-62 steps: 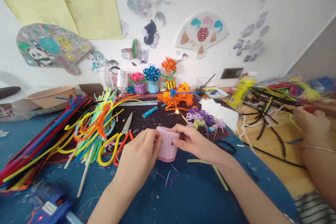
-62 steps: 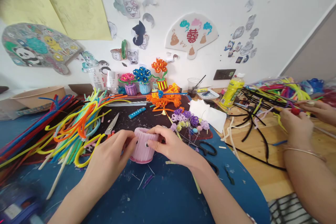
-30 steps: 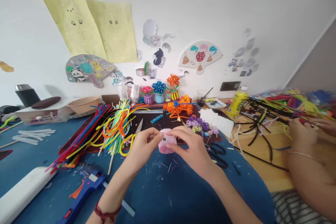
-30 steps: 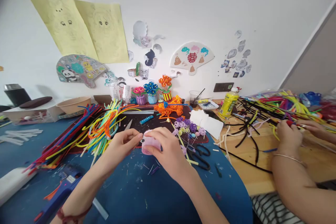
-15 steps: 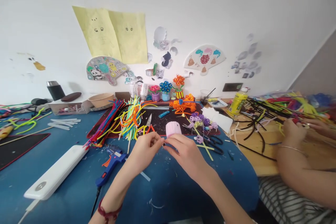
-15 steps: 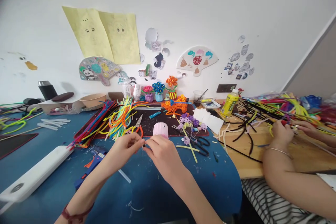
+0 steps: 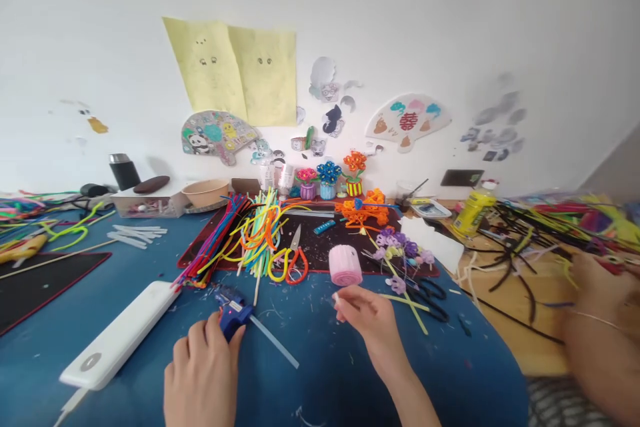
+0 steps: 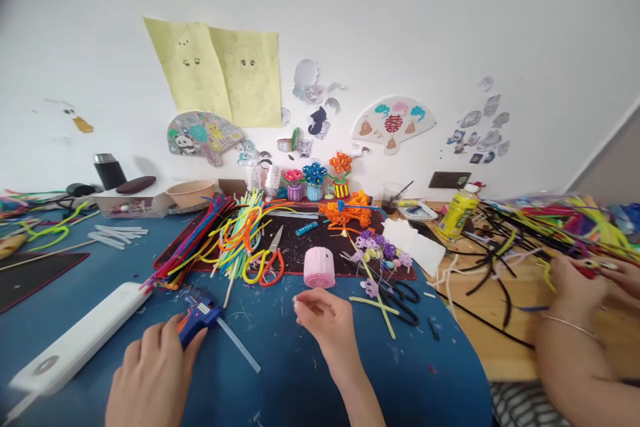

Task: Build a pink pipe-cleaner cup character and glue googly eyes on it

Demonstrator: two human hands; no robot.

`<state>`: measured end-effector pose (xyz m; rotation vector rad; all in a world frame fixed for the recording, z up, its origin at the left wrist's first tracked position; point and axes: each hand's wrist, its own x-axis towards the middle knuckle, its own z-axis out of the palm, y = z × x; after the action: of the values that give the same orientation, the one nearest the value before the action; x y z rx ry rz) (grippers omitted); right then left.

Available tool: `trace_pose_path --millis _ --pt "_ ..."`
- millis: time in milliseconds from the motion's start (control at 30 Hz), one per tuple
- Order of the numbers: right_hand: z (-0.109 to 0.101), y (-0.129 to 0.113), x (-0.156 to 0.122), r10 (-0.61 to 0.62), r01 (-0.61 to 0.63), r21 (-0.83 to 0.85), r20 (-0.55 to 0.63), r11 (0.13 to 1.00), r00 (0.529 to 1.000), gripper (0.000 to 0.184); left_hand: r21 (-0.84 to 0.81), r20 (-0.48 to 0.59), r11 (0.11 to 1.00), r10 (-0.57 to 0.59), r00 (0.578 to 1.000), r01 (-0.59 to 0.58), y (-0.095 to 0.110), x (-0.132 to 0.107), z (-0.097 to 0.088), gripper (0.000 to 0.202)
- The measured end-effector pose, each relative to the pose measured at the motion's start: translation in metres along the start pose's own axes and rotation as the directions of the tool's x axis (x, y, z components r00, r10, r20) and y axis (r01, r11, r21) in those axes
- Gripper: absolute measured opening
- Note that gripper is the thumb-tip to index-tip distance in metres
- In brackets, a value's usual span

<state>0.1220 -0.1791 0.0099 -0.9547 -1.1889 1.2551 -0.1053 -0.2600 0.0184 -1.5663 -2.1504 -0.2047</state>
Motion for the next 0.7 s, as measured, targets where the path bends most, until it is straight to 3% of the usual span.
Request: trace_pose_path --millis 133,300,467,567,700 --pt "0.012 0.013 0.003 0.109 -0.108 0.226 0.007 0.968 0.994 0.028 0.084 0.097 0.996 -0.034 0.995 0.025 0.002 0.001 0.014 0.047" --pt "0.017 0.021 0.005 0.180 -0.185 0.258 0.040 0.948 0.983 0.028 0.011 0.143 0.999 -0.054 0.988 0.053 -0.003 0.003 0.032 0.040" --pt "0.018 0.025 0.010 0.218 -0.227 0.286 0.064 0.931 0.974 0.031 -0.185 -0.055 0.982 0.021 0.998 -0.031 -0.022 -0.014 0.043 0.041" --pt "0.025 0.023 0.011 0.216 -0.245 0.335 0.122 0.910 0.969 0.031 -0.483 -0.066 0.873 0.042 0.997 -0.069 -0.033 -0.021 0.033 0.039" --pt "0.041 0.019 0.009 0.195 -0.289 0.438 0.246 0.851 0.949 0.032 -0.823 0.010 0.567 -0.034 0.999 0.028 -0.035 -0.026 0.016 0.042"
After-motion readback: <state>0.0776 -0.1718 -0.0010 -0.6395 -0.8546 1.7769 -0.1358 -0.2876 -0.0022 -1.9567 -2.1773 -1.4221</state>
